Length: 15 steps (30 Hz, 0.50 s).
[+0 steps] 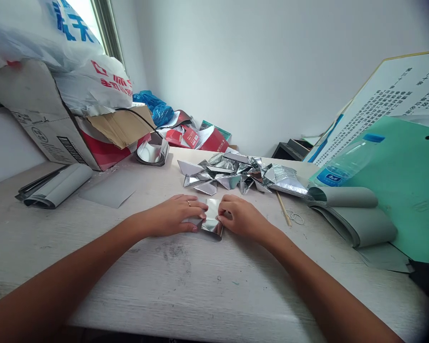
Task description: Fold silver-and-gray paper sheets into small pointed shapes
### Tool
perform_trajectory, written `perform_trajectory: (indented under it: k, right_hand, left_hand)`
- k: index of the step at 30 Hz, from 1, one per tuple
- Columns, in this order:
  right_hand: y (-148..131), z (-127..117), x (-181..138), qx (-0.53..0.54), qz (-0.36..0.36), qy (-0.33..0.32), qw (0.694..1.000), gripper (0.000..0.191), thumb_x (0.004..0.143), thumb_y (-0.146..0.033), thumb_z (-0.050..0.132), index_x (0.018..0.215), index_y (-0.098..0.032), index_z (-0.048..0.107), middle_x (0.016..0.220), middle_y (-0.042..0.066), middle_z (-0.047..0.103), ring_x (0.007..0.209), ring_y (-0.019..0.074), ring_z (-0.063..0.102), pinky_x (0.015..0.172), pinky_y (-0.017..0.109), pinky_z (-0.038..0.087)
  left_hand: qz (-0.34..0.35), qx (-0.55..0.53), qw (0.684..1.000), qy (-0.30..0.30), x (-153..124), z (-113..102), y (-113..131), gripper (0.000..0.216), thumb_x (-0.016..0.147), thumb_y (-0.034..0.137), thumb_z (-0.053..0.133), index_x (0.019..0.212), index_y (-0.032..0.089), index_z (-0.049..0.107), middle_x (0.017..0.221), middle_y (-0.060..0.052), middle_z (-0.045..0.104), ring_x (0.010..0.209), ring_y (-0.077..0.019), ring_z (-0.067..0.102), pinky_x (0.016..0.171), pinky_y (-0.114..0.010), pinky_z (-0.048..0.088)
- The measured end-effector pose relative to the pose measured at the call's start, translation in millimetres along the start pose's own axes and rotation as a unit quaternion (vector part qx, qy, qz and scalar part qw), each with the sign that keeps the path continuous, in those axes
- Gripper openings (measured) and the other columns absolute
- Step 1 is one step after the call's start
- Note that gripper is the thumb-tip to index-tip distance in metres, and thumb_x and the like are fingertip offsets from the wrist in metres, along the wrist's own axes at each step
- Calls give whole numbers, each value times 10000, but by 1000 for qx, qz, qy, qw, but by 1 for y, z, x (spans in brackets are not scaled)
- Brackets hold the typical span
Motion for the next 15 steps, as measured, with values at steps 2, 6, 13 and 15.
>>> perform_trajectory:
  k: [2,6,13,15]
  right_hand:
    - [2,0,1,9,14,-6,1000,117,830,-89,619,750,-174,620,867,33,620,789,161,557,657,267,374]
    - [3,-1,1,16,62,-36,997,101,838,-154,630,745,-189,618,838,30,646,714,159,554,589,275,346]
    - [-2,-9,-2,5,124,-76,989,42,795,-180,668,828,-206,659,914,52,695,763,193,605,584,278,354]
    - [-2,-9,-3,-2,124,-82,989,74,795,-216,686,865,-209,664,953,55,695,805,205,612,614,283,371]
  left_hand:
    - [-2,-4,1000,1,0,0,0,294,937,309,653,1231,318,657,1484,6,527,1400,-316,420,1154,-503,339]
    - [-1,-11,1000,2,-1,0,0,276,943,305,641,1218,317,662,1478,6,533,1396,-305,425,1160,-496,327]
    - [20,-16,999,21,0,0,-1,212,950,330,624,1151,293,682,1450,-1,556,1368,-284,459,1148,-461,346]
    - [19,-12,1000,19,0,1,-1,242,951,325,625,1187,288,668,1457,-9,552,1375,-289,452,1147,-467,347]
Point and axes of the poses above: each hand's wrist, its own x-axis towards the middle knuckle, its own z-axis out of the palm, y = z × x, the point moved 3 cm from there along x, towards the middle knuckle
